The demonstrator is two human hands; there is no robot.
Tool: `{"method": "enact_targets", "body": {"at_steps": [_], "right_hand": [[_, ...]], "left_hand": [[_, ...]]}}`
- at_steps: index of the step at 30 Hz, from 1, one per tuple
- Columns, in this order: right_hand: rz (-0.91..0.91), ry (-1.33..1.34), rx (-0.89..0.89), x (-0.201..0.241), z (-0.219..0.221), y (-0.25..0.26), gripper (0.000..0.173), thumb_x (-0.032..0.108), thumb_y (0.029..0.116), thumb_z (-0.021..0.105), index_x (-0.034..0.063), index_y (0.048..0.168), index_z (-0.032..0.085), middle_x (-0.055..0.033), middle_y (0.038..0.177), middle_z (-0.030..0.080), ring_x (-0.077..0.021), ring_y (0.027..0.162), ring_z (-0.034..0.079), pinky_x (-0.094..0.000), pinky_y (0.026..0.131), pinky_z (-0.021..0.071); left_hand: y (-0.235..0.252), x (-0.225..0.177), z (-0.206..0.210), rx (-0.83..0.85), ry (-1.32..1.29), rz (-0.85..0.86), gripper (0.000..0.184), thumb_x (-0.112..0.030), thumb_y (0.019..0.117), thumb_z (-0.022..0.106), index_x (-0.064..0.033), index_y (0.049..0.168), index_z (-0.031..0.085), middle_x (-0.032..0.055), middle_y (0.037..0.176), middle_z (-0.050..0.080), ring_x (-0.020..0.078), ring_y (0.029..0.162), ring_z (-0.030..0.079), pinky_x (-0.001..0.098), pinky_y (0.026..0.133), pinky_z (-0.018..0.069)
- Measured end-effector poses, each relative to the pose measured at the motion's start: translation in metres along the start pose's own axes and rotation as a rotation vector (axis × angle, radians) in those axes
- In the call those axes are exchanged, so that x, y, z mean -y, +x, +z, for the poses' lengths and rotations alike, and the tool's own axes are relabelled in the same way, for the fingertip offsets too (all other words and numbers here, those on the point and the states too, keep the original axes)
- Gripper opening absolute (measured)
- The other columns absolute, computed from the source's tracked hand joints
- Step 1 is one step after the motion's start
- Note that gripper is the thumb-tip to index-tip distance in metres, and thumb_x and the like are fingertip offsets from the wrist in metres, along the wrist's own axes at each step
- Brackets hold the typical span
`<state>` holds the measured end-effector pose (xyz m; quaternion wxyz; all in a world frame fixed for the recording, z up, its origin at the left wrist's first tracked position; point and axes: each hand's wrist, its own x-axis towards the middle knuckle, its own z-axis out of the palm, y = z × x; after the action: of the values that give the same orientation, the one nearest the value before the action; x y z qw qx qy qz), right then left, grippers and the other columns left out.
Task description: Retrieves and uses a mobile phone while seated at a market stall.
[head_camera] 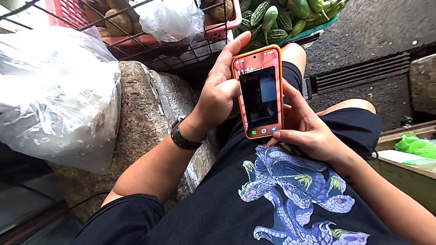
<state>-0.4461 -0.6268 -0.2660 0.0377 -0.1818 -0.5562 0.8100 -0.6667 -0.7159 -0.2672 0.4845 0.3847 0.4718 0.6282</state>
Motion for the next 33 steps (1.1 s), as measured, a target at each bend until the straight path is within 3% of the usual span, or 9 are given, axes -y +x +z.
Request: {"method": "enact_targets", "body": {"at_steps": [3, 6, 9, 13, 16, 18, 30, 33], "right_hand": [[0.01, 0.04, -0.027, 0.0006, 0.0016, -0.0029, 0.089, -0.009, 0.0853, 0.054, 0.0207, 0.161, 0.017, -0.0135, 0.137, 0.056, -0.0284, 0.101, 0.072, -0.043, 0.063, 0.0668], [0.034, 0.08, -0.048, -0.001, -0.0003, -0.0038, 0.072, -0.008, 0.0836, 0.049, 0.0148, 0.149, 0.031, -0.0133, 0.132, 0.058, -0.0274, 0.101, 0.072, -0.0438, 0.064, 0.0664], [0.044, 0.119, -0.033, -0.0027, 0.0002, -0.0051, 0.068, -0.009, 0.081, 0.047, 0.0139, 0.143, 0.032, -0.0133, 0.127, 0.06, -0.0255, 0.098, 0.072, -0.0426, 0.063, 0.0657], [0.052, 0.129, -0.024, 0.0001, 0.0009, -0.0055, 0.074, -0.011, 0.0832, 0.047, 0.013, 0.15, 0.026, -0.0163, 0.13, 0.058, -0.0278, 0.098, 0.071, -0.0421, 0.06, 0.065], [-0.003, 0.073, 0.006, 0.0015, 0.0026, 0.0001, 0.097, -0.012, 0.0842, 0.052, 0.0197, 0.162, 0.004, -0.0164, 0.14, 0.053, -0.0301, 0.105, 0.07, -0.0434, 0.06, 0.0664], [-0.029, 0.057, 0.018, 0.0013, 0.003, 0.0018, 0.106, -0.014, 0.0829, 0.054, 0.0218, 0.163, -0.005, -0.0167, 0.143, 0.051, -0.0313, 0.109, 0.07, -0.0447, 0.064, 0.0671], [-0.019, 0.044, 0.003, 0.0012, 0.0008, -0.0021, 0.108, -0.018, 0.0808, 0.055, 0.0225, 0.163, -0.002, -0.0176, 0.142, 0.052, -0.0326, 0.107, 0.07, -0.0435, 0.065, 0.0672], [-0.01, 0.046, -0.009, 0.002, 0.0016, -0.0031, 0.103, -0.016, 0.0839, 0.052, 0.022, 0.163, -0.001, -0.017, 0.143, 0.051, -0.032, 0.107, 0.07, -0.0438, 0.063, 0.0671]], "left_hand": [[-0.0016, 0.001, 0.0016, 0.06, 0.009, -0.003, 0.08, 0.009, 0.0798, 0.037, 0.0053, 0.156, 0.014, 0.0225, 0.148, 0.045, 0.0249, 0.13, 0.057, 0.0424, 0.105, 0.0536], [-0.0006, -0.0016, 0.0031, 0.126, -0.02, -0.032, 0.085, 0.012, 0.0784, 0.038, 0.0029, 0.157, 0.007, 0.0219, 0.149, 0.043, 0.0246, 0.13, 0.057, 0.0416, 0.104, 0.055], [-0.0043, -0.0027, 0.0044, 0.157, -0.016, -0.037, 0.082, 0.011, 0.0807, 0.038, 0.0026, 0.156, 0.006, 0.0202, 0.148, 0.045, 0.0233, 0.131, 0.057, 0.0401, 0.106, 0.0544], [-0.0055, -0.0012, 0.0051, 0.132, -0.005, -0.049, 0.076, 0.009, 0.0829, 0.038, -0.0005, 0.155, 0.013, 0.0155, 0.146, 0.049, 0.0207, 0.131, 0.057, 0.0382, 0.108, 0.0527], [-0.0032, -0.0012, 0.0037, 0.07, -0.01, -0.055, 0.076, 0.01, 0.0821, 0.037, 0.0002, 0.154, 0.013, 0.0175, 0.145, 0.049, 0.0231, 0.13, 0.058, 0.0404, 0.107, 0.0538], [-0.0023, -0.0017, 0.0037, 0.053, -0.019, -0.074, 0.077, 0.01, 0.0834, 0.038, 0.001, 0.155, 0.01, 0.0189, 0.146, 0.047, 0.024, 0.13, 0.058, 0.041, 0.107, 0.054], [-0.0033, -0.0011, 0.004, 0.052, -0.043, -0.11, 0.075, 0.01, 0.084, 0.038, 0.0009, 0.154, 0.014, 0.0192, 0.145, 0.049, 0.0241, 0.131, 0.057, 0.0406, 0.108, 0.0528], [-0.0029, -0.0007, 0.0029, 0.075, -0.04, -0.104, 0.074, 0.009, 0.0846, 0.037, 0.0012, 0.155, 0.014, 0.0201, 0.146, 0.048, 0.0253, 0.132, 0.056, 0.0417, 0.11, 0.0515]]}}
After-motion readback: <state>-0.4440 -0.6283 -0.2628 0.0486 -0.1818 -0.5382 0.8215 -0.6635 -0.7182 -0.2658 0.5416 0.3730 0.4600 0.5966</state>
